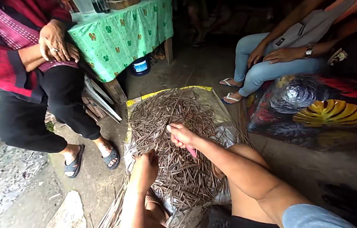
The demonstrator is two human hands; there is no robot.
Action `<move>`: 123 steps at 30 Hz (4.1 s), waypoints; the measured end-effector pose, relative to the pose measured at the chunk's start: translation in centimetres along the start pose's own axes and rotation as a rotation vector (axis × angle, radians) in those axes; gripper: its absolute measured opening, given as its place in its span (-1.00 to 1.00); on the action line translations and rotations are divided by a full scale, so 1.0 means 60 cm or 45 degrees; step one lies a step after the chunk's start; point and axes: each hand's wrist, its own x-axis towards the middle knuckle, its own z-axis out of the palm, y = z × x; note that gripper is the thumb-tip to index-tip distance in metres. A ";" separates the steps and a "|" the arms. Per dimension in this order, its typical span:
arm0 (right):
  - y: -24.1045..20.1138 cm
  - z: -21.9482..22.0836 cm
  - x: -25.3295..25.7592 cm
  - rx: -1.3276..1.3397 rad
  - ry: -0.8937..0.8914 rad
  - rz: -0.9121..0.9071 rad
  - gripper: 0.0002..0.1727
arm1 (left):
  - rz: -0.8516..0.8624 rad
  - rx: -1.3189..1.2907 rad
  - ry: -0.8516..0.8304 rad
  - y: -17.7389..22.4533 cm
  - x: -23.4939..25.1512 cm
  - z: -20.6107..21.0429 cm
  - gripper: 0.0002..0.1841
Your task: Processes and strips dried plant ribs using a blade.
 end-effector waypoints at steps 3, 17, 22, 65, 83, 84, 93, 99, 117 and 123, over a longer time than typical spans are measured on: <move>0.002 -0.009 0.007 0.092 0.076 -0.017 -0.59 | 0.005 -0.070 -0.111 -0.007 -0.003 -0.001 -0.65; 0.025 0.030 -0.043 -1.477 -0.097 -0.597 -0.49 | -0.045 -0.063 -0.070 0.002 -0.002 -0.007 -0.64; -0.018 -0.013 -0.016 -1.599 0.466 -0.096 -0.48 | -0.090 0.083 -0.095 0.007 -0.010 -0.014 -0.62; -0.038 -0.114 0.010 -1.079 0.630 -0.106 -0.48 | -0.107 0.179 0.092 -0.011 -0.028 -0.025 -0.53; -0.001 -0.033 -0.010 -1.448 0.333 -0.208 -0.51 | 0.032 0.012 0.015 0.031 0.023 0.012 -0.61; -0.003 -0.029 -0.012 -1.472 0.390 -0.190 -0.51 | 0.028 0.011 0.019 0.037 0.023 0.013 -0.60; -0.031 -0.091 -0.020 -1.069 0.643 -0.232 -0.52 | 0.053 0.029 0.036 0.031 0.021 0.010 -0.61; -0.001 -0.039 -0.036 -0.244 0.009 -0.057 -0.58 | 0.067 0.046 -0.004 0.034 0.030 0.019 -0.58; -0.026 -0.090 -0.006 -1.143 0.678 -0.152 -0.52 | 0.202 -0.160 0.037 0.016 0.012 0.015 -0.60; -0.001 -0.019 -0.033 -0.210 0.068 -0.060 -0.65 | 0.197 -0.181 0.064 0.015 0.015 0.020 -0.60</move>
